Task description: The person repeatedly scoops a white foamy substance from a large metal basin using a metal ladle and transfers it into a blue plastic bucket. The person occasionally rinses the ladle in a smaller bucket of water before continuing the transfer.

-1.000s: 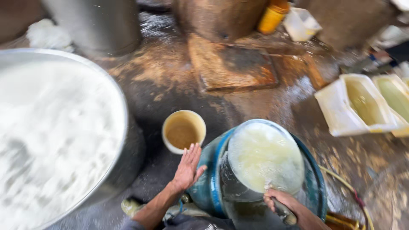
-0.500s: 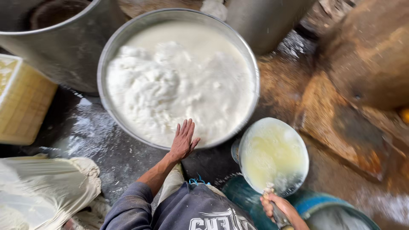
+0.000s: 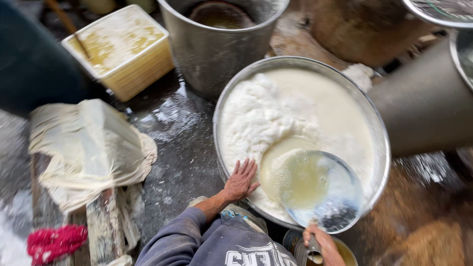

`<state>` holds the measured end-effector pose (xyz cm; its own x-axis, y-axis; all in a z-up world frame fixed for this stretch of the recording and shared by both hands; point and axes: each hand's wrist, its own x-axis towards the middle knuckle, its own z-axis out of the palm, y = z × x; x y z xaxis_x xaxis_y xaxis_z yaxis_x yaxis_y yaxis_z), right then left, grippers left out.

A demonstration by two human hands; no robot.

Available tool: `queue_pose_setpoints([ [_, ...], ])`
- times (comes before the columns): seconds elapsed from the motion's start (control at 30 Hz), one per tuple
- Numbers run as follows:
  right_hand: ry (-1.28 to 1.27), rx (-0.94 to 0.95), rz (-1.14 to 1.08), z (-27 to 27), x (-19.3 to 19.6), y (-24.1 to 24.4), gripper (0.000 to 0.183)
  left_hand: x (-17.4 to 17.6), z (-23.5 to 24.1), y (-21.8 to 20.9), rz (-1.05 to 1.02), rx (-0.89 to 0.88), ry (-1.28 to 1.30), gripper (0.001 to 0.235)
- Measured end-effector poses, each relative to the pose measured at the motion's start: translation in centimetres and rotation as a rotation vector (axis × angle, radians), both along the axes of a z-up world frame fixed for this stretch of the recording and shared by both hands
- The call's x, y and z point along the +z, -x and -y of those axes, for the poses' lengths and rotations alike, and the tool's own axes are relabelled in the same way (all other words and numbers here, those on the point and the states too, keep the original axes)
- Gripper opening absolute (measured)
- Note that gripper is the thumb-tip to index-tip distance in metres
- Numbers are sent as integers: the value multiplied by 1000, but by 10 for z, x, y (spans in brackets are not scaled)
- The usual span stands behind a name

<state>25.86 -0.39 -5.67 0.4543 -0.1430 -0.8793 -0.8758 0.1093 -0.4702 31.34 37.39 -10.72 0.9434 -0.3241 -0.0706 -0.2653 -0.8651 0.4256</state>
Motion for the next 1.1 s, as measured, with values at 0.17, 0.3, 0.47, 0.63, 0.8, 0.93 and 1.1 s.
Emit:
queue_pose_setpoints([
  [0.17,417,-20,211,67,50,-81,19,15,5,1,64,84,7,83],
  [0.3,159,-246,758,109,71,-165,41,19,15,-2,4,174,-91,82],
  [0.47,37,-322,596,89,36,-290,47,18,13,-1,-8,256,-155,78],
  [0.63,-266,-126,462,20,-17,-382,12,8,22,6,151,517,-87,74],
  [0.8,-378,-35,322,-53,-55,-440,5,7,24,3,98,592,-77,72],
  [0.93,-237,96,399,-116,-74,-471,26,9,24,3,49,599,-98,71],
  [1.1,9,458,675,-180,-89,-470,32,8,24,1,25,600,-142,71],
])
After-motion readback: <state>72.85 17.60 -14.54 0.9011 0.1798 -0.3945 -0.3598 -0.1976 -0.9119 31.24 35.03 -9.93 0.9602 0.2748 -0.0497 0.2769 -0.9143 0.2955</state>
